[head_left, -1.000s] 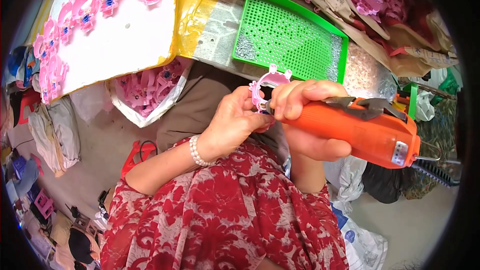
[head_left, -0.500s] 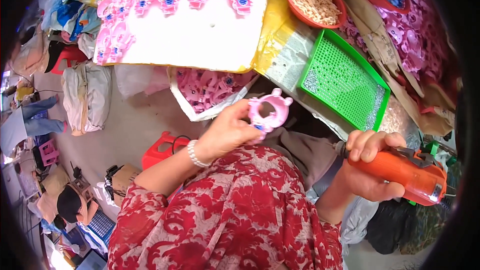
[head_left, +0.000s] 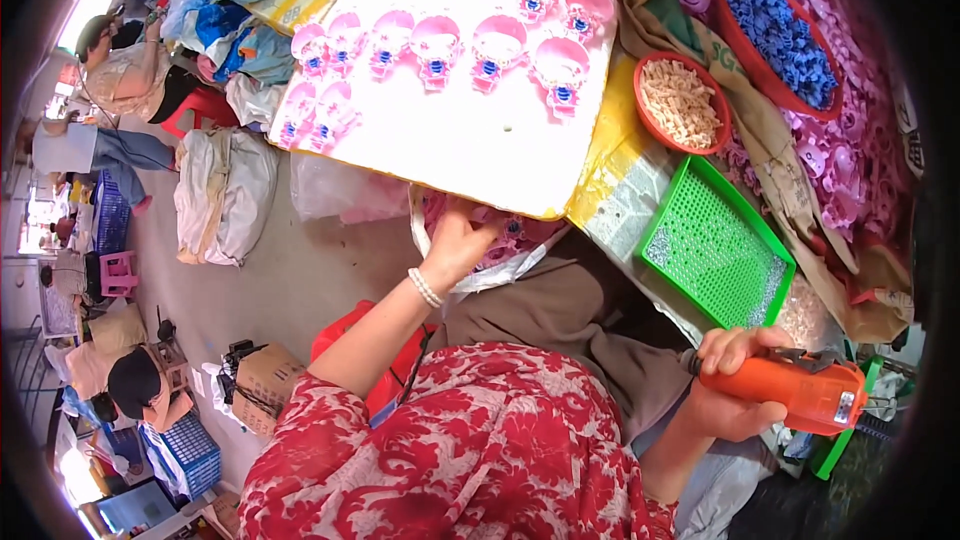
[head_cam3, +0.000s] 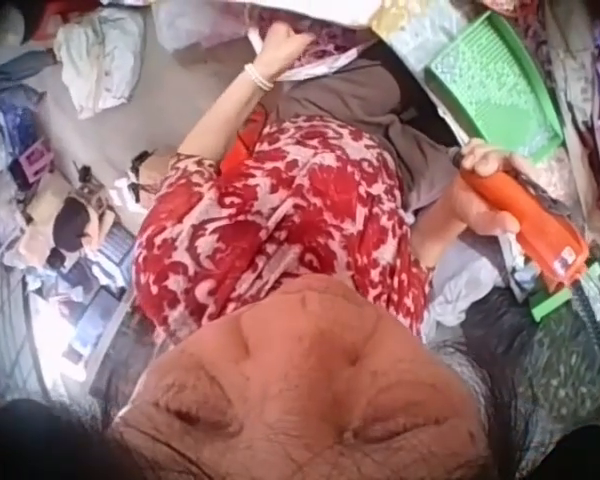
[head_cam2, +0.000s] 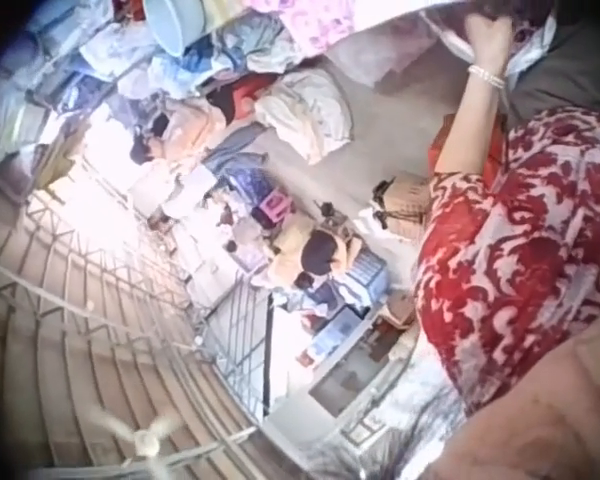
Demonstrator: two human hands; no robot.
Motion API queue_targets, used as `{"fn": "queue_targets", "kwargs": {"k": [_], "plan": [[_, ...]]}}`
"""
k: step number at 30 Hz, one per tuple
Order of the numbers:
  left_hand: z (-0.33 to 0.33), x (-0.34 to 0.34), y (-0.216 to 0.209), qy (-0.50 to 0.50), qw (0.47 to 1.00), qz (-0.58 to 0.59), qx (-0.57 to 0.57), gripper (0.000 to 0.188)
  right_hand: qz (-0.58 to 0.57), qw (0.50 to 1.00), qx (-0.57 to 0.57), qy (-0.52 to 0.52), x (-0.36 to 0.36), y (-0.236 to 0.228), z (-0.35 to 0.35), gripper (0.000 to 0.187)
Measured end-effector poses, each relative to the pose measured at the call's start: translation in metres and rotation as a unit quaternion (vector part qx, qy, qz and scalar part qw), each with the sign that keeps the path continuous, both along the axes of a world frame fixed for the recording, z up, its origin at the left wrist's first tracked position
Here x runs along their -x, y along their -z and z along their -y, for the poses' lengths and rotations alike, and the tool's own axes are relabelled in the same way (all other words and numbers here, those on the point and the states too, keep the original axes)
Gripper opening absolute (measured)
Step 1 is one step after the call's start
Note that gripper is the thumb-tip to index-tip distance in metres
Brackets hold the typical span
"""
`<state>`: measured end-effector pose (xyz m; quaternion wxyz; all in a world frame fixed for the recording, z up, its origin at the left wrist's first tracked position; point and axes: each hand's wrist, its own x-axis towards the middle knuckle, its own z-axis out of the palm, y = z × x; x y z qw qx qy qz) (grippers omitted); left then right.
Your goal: Assemble small pink plastic toy frames using a handheld electric screwdriver.
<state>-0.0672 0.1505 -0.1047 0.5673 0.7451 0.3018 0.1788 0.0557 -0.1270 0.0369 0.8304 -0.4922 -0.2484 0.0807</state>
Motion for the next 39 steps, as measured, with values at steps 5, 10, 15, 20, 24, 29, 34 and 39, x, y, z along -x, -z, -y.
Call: {"fn": "queue_targets", "kwargs": {"k": [5, 10, 15, 20, 24, 29, 34, 39], "plan": [[0.012, 0.004, -0.053, 0.084, 0.934, -0.327, -0.113, 0.025, 0.000, 1.000, 0.007, 0.015, -0.002, 0.003, 0.002, 0.073], [-0.002, 0.000, -0.102, -0.022, 0.991, -0.007, -0.130, 0.011, 0.004, 1.000, 0.006, 0.015, -0.007, 0.003, 0.003, 0.074], [-0.086, -0.037, -0.114, -0.173, 0.891, -0.022, -0.419, 0.027, 0.007, 1.000, 0.006, 0.025, -0.008, 0.003, 0.005, 0.076], [-0.122, -0.058, -0.108, -0.175, 0.881, -0.135, -0.419, 0.032, 0.018, 0.999, 0.013, 0.032, -0.008, 0.003, 0.013, 0.075], [-0.123, -0.065, -0.099, -0.170, 0.898, -0.126, -0.386, 0.029, 0.016, 0.999, 0.010, 0.032, -0.011, 0.006, 0.021, 0.075], [-0.131, -0.058, -0.080, -0.184, 0.919, -0.053, -0.346, 0.021, 0.012, 0.999, 0.016, 0.025, -0.017, 0.008, 0.024, 0.075], [-0.129, -0.061, -0.083, -0.214, 0.935, -0.019, -0.282, 0.033, 0.011, 0.999, 0.021, 0.027, -0.023, 0.007, 0.022, 0.076], [-0.128, -0.071, -0.097, -0.203, 0.899, -0.107, -0.373, 0.049, 0.018, 0.999, 0.031, 0.035, -0.025, 0.007, 0.019, 0.076]]}}
